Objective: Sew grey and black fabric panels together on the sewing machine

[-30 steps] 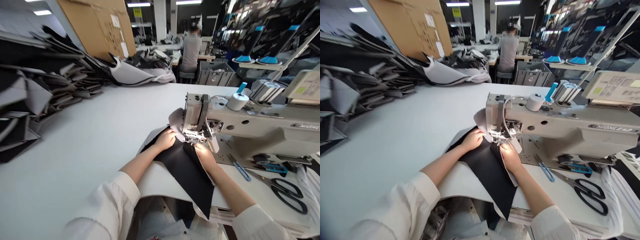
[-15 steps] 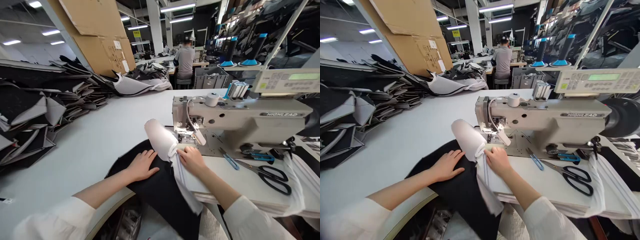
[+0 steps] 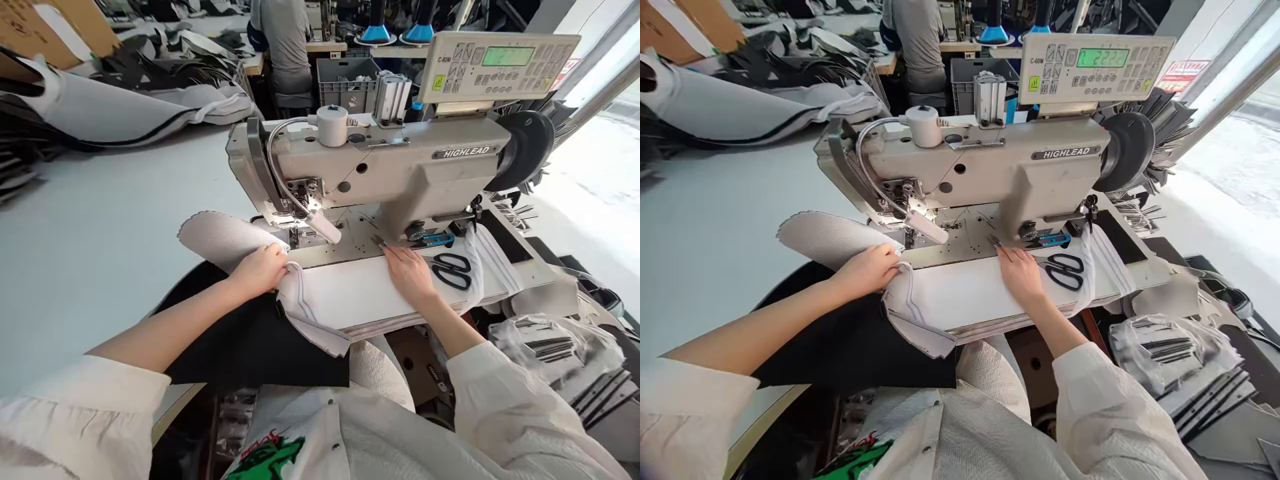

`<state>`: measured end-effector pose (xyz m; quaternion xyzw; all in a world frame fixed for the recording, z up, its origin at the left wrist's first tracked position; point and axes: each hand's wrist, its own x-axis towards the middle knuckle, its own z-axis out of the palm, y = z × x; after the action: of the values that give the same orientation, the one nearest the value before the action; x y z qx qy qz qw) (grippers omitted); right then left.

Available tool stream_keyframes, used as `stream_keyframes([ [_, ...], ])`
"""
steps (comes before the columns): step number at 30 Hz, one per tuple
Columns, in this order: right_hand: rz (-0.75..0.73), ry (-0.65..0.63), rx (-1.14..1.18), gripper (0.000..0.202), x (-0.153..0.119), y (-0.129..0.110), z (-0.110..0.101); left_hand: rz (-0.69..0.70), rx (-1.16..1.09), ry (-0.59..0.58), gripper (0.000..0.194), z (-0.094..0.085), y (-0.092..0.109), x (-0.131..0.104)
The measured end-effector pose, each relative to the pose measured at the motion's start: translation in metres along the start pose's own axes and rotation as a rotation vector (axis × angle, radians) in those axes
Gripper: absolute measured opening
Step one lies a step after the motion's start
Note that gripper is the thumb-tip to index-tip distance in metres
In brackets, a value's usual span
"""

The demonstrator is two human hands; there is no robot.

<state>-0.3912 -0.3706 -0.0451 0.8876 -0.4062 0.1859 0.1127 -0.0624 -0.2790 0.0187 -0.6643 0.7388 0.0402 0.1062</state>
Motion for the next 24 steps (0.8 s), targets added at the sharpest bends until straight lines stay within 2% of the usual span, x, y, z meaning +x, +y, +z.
stream_keyframes([
  [3,-0.017,0.048,0.042,0.034,0.011,0.001,0.007,-0.045,-0.275,0.071,0.027,0.009,-0.012,-0.002],
  [5,-0.050,0.077,0.090,0.034,0.006,0.007,0.001,-0.049,-0.445,0.101,0.027,0.014,-0.017,-0.009],
  [7,-0.027,0.076,0.122,0.034,-0.012,0.023,-0.011,-0.015,-0.503,0.117,0.031,0.018,-0.019,-0.016],
  [9,0.106,0.076,0.089,0.034,-0.039,0.046,-0.024,0.009,-0.531,0.123,0.030,0.021,-0.019,-0.020],
  [11,0.276,-0.025,0.038,0.039,-0.066,0.070,-0.034,-0.006,-0.644,0.125,0.029,0.024,-0.020,-0.020],
  [15,0.309,-0.160,0.087,0.049,-0.096,0.095,-0.044,-0.012,-0.976,0.217,0.024,0.036,-0.029,-0.019],
  [19,0.352,-0.282,0.048,0.057,-0.099,0.094,-0.050,0.061,-1.177,0.282,0.023,0.050,-0.035,-0.025],
  [24,0.546,-0.455,0.002,0.063,-0.095,0.081,-0.063,0.119,-1.247,0.290,0.030,0.059,-0.034,-0.026],
])
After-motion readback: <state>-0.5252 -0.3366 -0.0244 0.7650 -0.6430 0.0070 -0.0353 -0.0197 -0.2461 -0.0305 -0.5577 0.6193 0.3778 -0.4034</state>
